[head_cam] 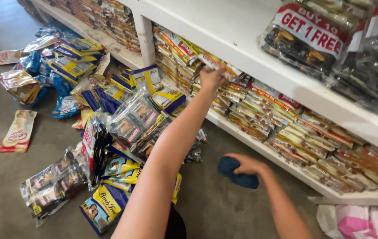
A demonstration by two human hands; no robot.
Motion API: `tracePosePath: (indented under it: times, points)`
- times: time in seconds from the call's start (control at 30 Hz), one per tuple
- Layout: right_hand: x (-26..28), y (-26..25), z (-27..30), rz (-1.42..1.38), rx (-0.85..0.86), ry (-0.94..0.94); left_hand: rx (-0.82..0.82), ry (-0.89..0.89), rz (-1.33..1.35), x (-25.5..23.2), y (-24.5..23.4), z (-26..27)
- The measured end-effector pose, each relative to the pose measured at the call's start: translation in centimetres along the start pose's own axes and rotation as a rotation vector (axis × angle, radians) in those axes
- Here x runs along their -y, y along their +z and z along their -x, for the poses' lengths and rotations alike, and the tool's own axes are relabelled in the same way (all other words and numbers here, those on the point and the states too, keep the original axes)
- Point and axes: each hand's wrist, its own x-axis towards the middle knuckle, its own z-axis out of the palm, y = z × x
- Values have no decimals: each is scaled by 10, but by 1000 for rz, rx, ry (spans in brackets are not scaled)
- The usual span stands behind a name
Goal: Organize and stock coffee and snack packets onto store shelves, including picking up items from the floor.
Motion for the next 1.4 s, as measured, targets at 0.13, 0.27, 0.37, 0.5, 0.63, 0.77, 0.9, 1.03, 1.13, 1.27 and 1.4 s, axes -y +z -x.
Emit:
tracePosePath:
  times: [0.13, 0.27, 0.37, 0.5, 0.63, 0.77, 0.9, 1.03, 1.13, 1.27, 1.4]
  points:
    - [-6, 2, -4, 45, -44, 144, -16, 39, 216, 60, 28, -46]
    - [-20, 3, -29, 98, -51, 117, -84, 39, 288, 64, 64, -17]
    - [6, 4, -26, 118, -31, 131, -125, 127, 282, 70, 67, -26]
    - [-12, 3, -34, 106, -22, 165, -93, 70, 177, 40, 22, -17]
    - [-51, 5, -29, 87, -32, 66, 99, 432, -481, 11, -72, 19]
    - [-31, -23, -9, 17, -100, 38, 69, 713, -1164, -44, -175, 98]
    - [43, -69, 46, -92, -159, -36, 42, 725, -1388, -68, -240, 173]
    - [127, -140, 103, 37, -382, -50, -191, 664, -1442, -63, -291, 210]
    - [153, -173, 128, -20, -590, 55, -340, 722, -1593, -46, -317, 211]
    - [154, -176, 139, -162, -657, 24, -596, 820, -1775, -59, -311, 198]
    - [121, -143, 145, -135, -654, 182, -519, 713, -1757, -90, -329, 145]
